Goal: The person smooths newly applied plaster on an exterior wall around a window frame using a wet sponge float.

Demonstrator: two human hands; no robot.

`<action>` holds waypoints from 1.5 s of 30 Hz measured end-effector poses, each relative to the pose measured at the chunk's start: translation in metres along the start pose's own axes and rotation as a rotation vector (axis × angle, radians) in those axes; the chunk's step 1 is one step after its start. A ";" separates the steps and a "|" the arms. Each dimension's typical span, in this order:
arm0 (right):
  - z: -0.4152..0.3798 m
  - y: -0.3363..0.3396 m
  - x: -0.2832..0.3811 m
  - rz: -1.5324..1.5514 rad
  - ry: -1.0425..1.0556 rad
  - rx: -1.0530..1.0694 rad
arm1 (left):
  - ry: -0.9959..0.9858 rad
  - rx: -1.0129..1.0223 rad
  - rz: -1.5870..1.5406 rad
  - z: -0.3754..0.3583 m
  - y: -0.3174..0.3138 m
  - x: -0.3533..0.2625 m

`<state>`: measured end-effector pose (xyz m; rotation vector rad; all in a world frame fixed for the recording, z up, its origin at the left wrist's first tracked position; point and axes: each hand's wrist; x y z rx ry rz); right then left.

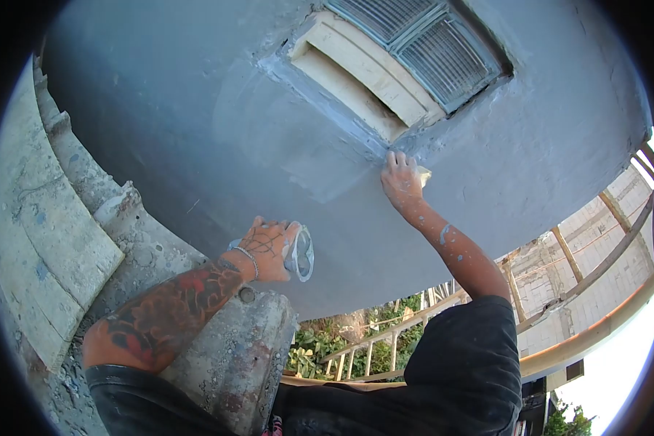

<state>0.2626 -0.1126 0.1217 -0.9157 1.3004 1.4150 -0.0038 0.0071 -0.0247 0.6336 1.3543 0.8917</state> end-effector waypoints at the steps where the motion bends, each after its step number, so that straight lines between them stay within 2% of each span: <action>1: -0.004 0.001 -0.008 0.029 0.021 -0.018 | -0.007 -0.006 0.009 0.000 -0.001 -0.001; 3: -0.007 -0.004 -0.048 -0.043 0.078 -0.114 | 0.001 -0.008 0.021 0.001 -0.002 0.001; 4: -0.001 0.008 -0.103 -0.148 -0.091 -0.312 | 0.002 -0.001 0.052 0.002 0.000 0.003; 5: 0.006 0.018 -0.128 -0.148 -0.268 -0.194 | -0.008 -0.029 0.054 0.004 -0.005 0.004; 6: 0.009 0.033 -0.149 -0.088 -0.366 -0.272 | -0.018 -0.051 0.059 0.004 -0.009 0.005; 8: 0.016 0.055 -0.159 -0.078 -0.488 -0.270 | -0.027 -0.043 0.070 0.004 -0.010 0.006; 9: 0.017 0.055 -0.150 -0.064 -0.512 -0.272 | -0.043 -0.053 0.058 0.004 -0.009 0.006; 11: 0.025 0.057 -0.123 0.248 -0.364 -0.241 | -0.032 -0.036 0.072 0.003 -0.006 0.004; 13: 0.040 0.048 -0.080 0.416 -0.299 -0.148 | -0.019 -0.015 0.080 0.004 -0.006 0.002; 16: 0.063 0.024 -0.035 0.439 -0.209 -0.123 | -0.004 -0.003 0.075 0.005 -0.008 0.007; 19: 0.068 0.011 -0.025 0.402 -0.107 -0.187 | -0.019 -0.078 0.107 0.005 -0.016 0.010; 21: 0.054 0.006 -0.035 0.350 -0.125 0.058 | -0.012 -0.060 0.085 0.003 -0.011 0.008; 22: 0.052 0.019 -0.046 0.347 -0.114 0.064 | -0.011 -0.061 0.072 0.004 -0.009 0.006; 24: 0.046 0.041 -0.069 0.427 -0.170 0.421 | -0.009 -0.024 0.057 0.004 -0.006 0.003; 25: 0.046 0.039 -0.072 0.427 -0.171 0.420 | -0.010 -0.024 0.058 0.005 -0.006 0.004; 27: 0.045 0.032 -0.072 0.396 -0.267 -0.063 | 0.008 -0.033 0.069 0.005 -0.008 0.004; 30: 0.034 0.009 -0.022 0.241 -0.210 -0.002 | 0.003 -0.020 0.067 0.005 -0.006 0.004; 32: 0.011 0.003 0.014 0.271 -0.210 0.079 | -0.001 -0.019 0.078 0.004 -0.008 0.006; 37: -0.038 0.034 0.031 0.613 -0.334 0.259 | -0.023 -0.139 0.132 0.004 -0.013 0.005; 38: -0.052 0.044 0.038 0.646 -0.303 0.278 | -0.035 -0.180 0.097 0.004 -0.011 0.003; 40: -0.071 0.070 0.041 1.000 -0.589 0.025 | -0.056 -0.265 0.039 0.004 -0.003 -0.002; 41: -0.080 0.085 0.046 1.035 -0.578 0.046 | -0.083 -0.302 0.018 0.005 0.000 -0.004; 43: -0.100 0.106 0.048 1.705 -0.836 0.093 | -0.081 -0.326 0.021 0.007 0.002 -0.006; 44: -0.110 0.109 0.060 1.720 -0.849 0.095 | -0.097 -0.370 0.030 0.009 0.003 -0.007; 45: -0.120 0.113 0.076 1.872 -0.902 0.024 | -0.098 -0.349 0.043 0.010 0.003 -0.006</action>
Point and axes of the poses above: each hand's wrist, its own z-axis towards the middle knuckle, its own y-axis out of the back of the hand, x = y × z, and after that the axes turned 1 degree about -x, right-handed
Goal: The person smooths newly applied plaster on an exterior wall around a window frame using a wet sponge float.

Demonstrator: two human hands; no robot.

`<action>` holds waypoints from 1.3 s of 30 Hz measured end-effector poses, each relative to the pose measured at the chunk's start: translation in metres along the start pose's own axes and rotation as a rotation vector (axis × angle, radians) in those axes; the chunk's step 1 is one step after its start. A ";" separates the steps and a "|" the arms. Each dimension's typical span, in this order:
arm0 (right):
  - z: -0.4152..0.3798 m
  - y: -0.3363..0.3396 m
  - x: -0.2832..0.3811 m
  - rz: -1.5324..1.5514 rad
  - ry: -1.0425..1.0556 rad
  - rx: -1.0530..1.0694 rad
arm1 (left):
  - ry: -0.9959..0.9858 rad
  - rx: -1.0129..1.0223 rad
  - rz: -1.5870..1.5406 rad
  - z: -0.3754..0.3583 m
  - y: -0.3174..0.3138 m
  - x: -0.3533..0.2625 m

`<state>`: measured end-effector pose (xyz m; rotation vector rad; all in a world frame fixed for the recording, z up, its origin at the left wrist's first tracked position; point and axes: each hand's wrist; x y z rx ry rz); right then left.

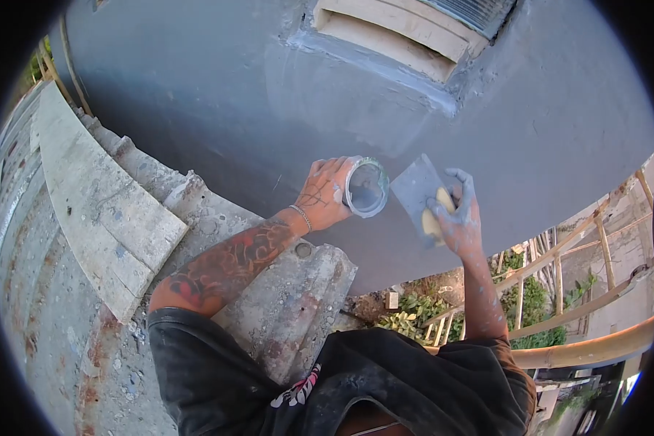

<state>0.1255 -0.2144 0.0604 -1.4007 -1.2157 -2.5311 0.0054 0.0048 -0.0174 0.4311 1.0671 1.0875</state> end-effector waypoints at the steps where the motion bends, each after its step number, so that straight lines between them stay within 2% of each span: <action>1: -0.013 -0.008 -0.007 0.170 -0.016 -0.019 | -0.065 -0.098 0.020 0.000 -0.002 0.001; 2: -0.023 -0.015 -0.011 0.188 -0.032 -0.030 | -0.134 -0.196 0.036 0.001 -0.004 0.000; 4: -0.040 -0.031 -0.014 0.187 0.185 -0.124 | -0.166 -0.188 0.050 0.003 -0.002 -0.004; 6: -0.052 -0.044 -0.007 0.161 0.226 -0.201 | -0.203 -0.173 0.071 0.003 0.001 -0.007; 8: -0.057 -0.052 -0.001 -0.088 0.287 -0.226 | -0.297 -0.201 0.094 0.004 0.000 -0.010; 11: -0.060 -0.062 0.002 -0.236 0.328 -0.260 | -0.384 -0.188 0.169 0.004 0.002 -0.014; 17: -0.060 -0.062 0.006 -0.253 0.273 -0.163 | -0.444 -0.174 0.240 0.002 0.002 -0.012; 21: -0.060 -0.064 0.006 -0.246 0.277 -0.181 | -0.494 -0.210 0.263 0.002 0.006 -0.017; 39: -0.060 -0.067 0.000 -0.205 0.203 -0.172 | -0.500 -0.173 0.300 0.002 0.007 -0.023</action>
Point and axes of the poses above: each hand's wrist, its own z-axis towards the middle knuckle, its own y-axis out of the back of the hand, x = y × z, and after that the axes turned 1 degree about -x, right-handed
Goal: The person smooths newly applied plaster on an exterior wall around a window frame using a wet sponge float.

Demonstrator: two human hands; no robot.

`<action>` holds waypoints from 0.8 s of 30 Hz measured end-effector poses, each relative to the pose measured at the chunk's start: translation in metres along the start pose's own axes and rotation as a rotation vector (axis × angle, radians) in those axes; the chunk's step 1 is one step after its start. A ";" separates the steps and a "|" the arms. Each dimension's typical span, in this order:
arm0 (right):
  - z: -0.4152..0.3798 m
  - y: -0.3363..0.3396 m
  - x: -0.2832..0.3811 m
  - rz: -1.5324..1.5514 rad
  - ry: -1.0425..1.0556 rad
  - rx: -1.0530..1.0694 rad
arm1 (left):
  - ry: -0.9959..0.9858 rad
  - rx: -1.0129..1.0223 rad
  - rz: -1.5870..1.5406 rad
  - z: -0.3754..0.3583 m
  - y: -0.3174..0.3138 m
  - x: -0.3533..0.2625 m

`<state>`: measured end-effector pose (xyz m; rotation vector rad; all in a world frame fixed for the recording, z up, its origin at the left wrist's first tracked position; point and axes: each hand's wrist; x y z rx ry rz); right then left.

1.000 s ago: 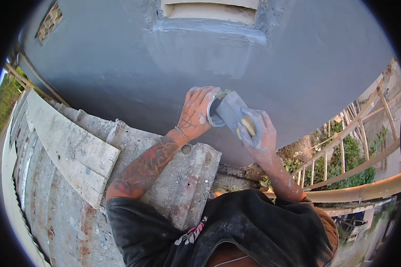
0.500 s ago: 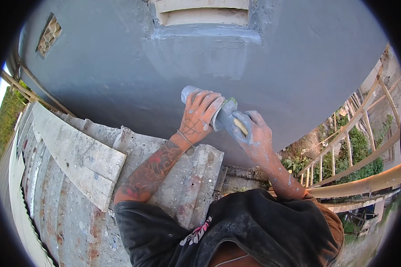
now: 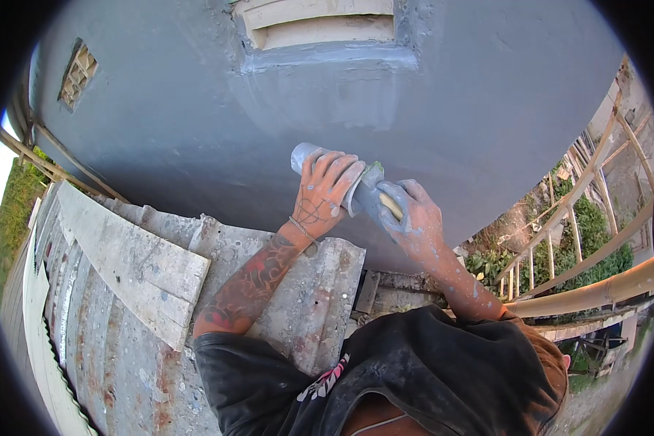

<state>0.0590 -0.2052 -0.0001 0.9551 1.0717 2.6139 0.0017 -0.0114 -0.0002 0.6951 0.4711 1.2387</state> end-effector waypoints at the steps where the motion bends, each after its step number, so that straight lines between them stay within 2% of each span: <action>1: 0.000 0.000 0.001 0.001 0.001 0.001 | 0.002 -0.019 -0.006 0.000 -0.001 0.000; 15: 0.005 -0.001 -0.006 0.021 0.021 -0.004 | 0.004 -0.039 -0.007 0.001 -0.002 0.001; 18: 0.021 0.005 -0.011 0.107 0.001 0.054 | 0.135 0.017 -0.036 -0.005 -0.007 0.002; 20: 0.034 0.005 -0.020 0.472 -0.125 0.005 | 0.429 0.090 -0.246 -0.008 -0.009 0.004; 21: 0.036 0.005 -0.024 0.467 -0.115 0.013 | 0.437 0.079 -0.245 -0.009 -0.011 0.008; 23: 0.040 0.006 -0.038 0.734 -0.298 -0.052 | 0.607 0.081 -0.450 -0.011 -0.016 0.017; 24: 0.036 0.004 -0.046 0.731 -0.436 -0.038 | 0.617 0.064 -0.450 -0.011 -0.016 0.017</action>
Point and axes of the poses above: each hand's wrist, its own z-axis towards the middle knuckle, its own y-axis out of the back of the hand, x = y × z, and after that the axes turned 1 degree about -x, right-handed
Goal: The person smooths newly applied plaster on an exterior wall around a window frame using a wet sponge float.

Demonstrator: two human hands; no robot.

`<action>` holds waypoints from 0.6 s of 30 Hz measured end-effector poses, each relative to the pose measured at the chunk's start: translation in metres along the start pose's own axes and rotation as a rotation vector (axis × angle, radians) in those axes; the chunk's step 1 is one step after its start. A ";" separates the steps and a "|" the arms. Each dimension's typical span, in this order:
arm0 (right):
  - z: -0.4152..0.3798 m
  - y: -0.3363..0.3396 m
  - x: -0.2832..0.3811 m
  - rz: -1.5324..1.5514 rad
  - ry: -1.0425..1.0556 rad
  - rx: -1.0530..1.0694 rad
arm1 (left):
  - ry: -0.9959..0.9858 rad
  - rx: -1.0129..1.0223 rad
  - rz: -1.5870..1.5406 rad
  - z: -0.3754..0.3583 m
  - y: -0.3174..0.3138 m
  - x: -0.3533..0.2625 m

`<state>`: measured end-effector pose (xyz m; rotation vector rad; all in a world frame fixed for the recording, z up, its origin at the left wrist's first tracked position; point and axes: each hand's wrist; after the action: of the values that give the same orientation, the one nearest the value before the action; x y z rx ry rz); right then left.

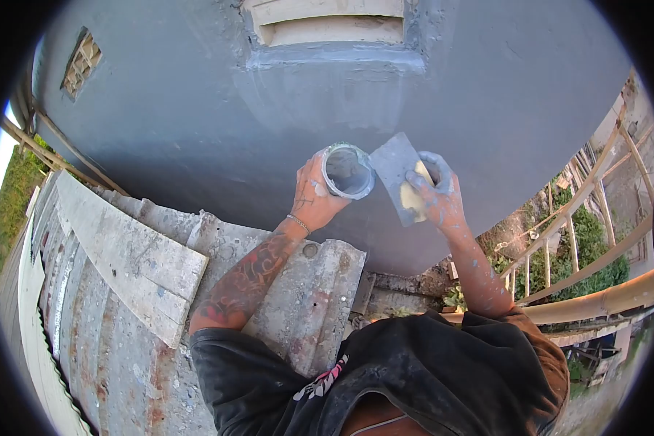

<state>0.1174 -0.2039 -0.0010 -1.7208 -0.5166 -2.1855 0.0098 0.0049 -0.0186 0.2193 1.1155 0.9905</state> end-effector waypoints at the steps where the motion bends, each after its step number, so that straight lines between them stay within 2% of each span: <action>1: -0.004 -0.001 -0.013 -0.010 0.001 0.013 | -0.054 -0.046 0.071 -0.002 -0.001 -0.001; 3: -0.012 -0.005 -0.040 0.174 -0.283 -0.031 | -0.106 -0.098 0.144 -0.003 0.000 -0.004; 4: -0.016 -0.008 -0.048 0.171 -0.283 -0.027 | -0.150 -0.106 0.202 -0.002 0.001 -0.007; 6: -0.024 -0.013 -0.057 0.267 -0.485 0.039 | -0.190 -0.107 0.258 -0.001 0.002 -0.011; 8: -0.026 -0.014 -0.052 0.302 -0.516 0.077 | -0.384 -0.132 0.356 0.001 0.004 -0.012; 18: -0.032 -0.012 -0.045 0.243 -0.459 0.224 | -0.478 -0.107 0.437 0.000 0.005 -0.021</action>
<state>0.0950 -0.2067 -0.0529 -2.0363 -0.5955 -1.5071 0.0050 -0.0081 -0.0015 0.5981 0.5822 1.2946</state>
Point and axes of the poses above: each hand's wrist, its own z-axis towards the middle knuckle, its own y-axis out of the back of the hand, x = y × z, and after that the axes turned 1 degree about -x, right-handed
